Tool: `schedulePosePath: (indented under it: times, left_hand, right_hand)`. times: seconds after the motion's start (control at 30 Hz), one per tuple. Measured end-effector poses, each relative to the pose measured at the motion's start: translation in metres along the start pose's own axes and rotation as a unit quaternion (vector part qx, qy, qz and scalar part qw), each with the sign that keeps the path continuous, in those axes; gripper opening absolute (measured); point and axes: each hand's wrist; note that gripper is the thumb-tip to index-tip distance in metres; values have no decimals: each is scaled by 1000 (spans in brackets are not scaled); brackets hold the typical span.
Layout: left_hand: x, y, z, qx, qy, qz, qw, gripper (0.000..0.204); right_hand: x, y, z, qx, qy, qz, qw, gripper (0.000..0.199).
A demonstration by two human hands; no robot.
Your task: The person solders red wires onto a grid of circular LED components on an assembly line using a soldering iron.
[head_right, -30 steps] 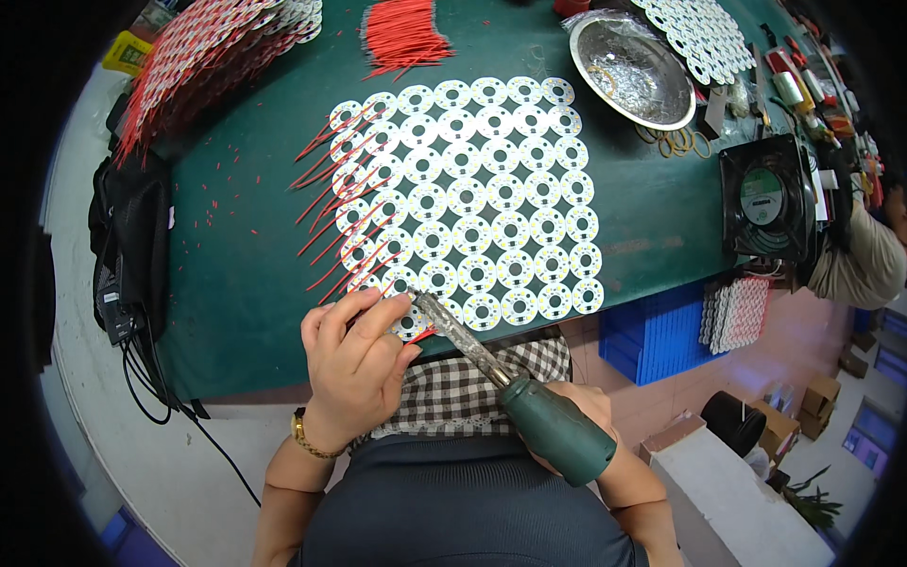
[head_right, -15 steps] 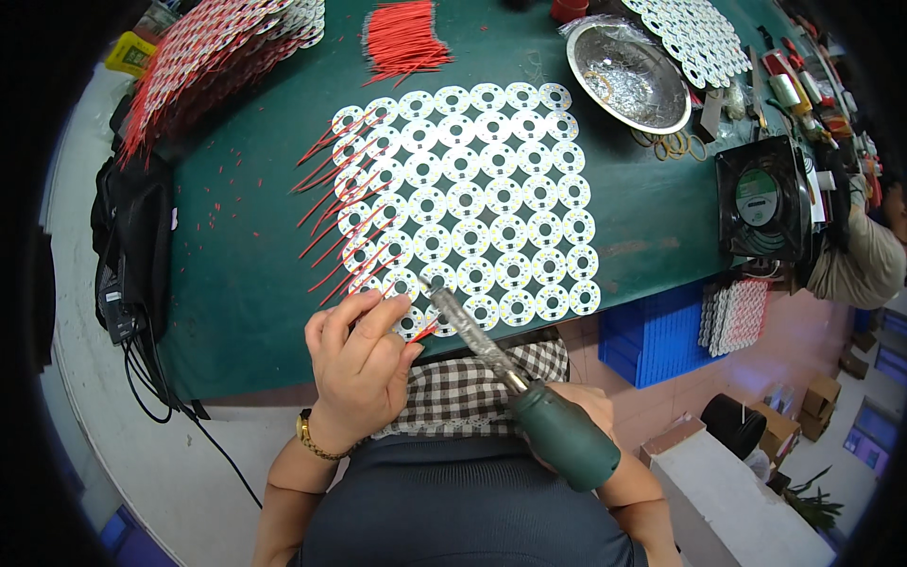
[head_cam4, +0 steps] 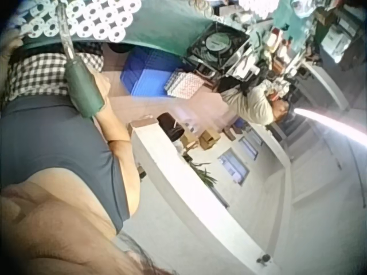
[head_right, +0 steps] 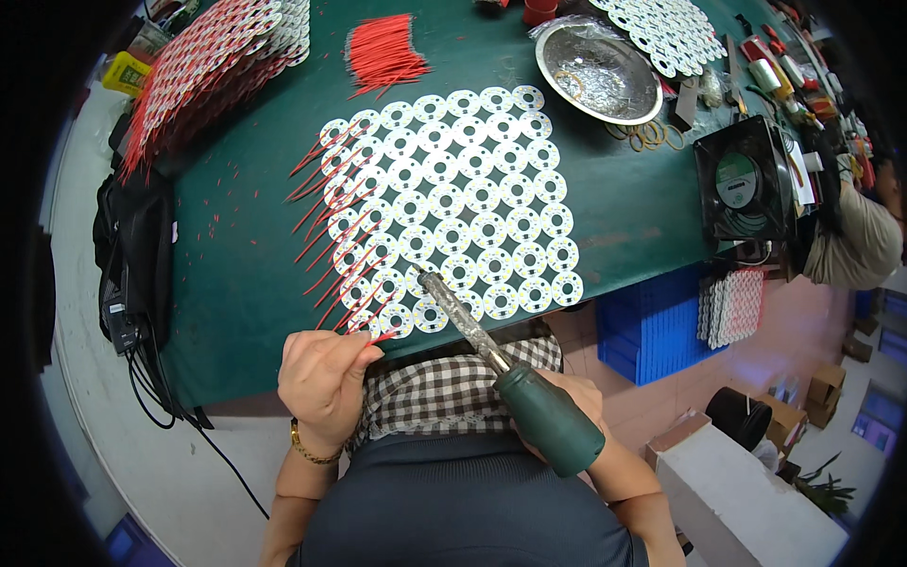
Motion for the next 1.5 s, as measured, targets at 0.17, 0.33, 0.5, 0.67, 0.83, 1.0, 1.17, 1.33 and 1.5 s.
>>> schedulePosePath:
  times: [0.17,0.33,0.5,0.67,0.83,1.0,1.17,1.33,1.5]
  left_hand:
    - [-2,6,-1,72,23,-25,997,12]
    - [-3,6,1,64,11,20,998,8]
    - [-11,5,-3,117,-16,20,993,12]
    - [-13,5,-4,129,-21,40,991,12]
    - [-13,5,-3,122,-23,44,991,12]
    - [-12,5,-3,119,-25,46,992,12]
    - [-13,4,-3,116,-30,52,991,13]
    - [-13,4,-2,118,-33,63,991,13]
    - [-14,4,-2,121,-32,67,990,12]
  right_hand:
    - [-7,6,0,-4,10,-8,1000,37]
    - [-9,5,-1,26,36,-13,999,35]
    - [0,1,0,30,-4,26,999,38]
    - [6,1,-5,14,-45,15,999,39]
    - [4,5,-6,34,-39,43,998,41]
    - [4,9,-1,110,-40,-21,993,41]
    - [-1,9,-8,65,-59,-38,995,32]
    - [-1,11,-10,20,-51,7,998,24]
    - [1,11,-5,14,-71,44,996,22]
Point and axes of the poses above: each hand's wrist, its own z-axis towards the middle knuckle, its own x-axis out of the back of the hand, y = z × x, and after that the axes turned 4 degrees about -y, right-handed
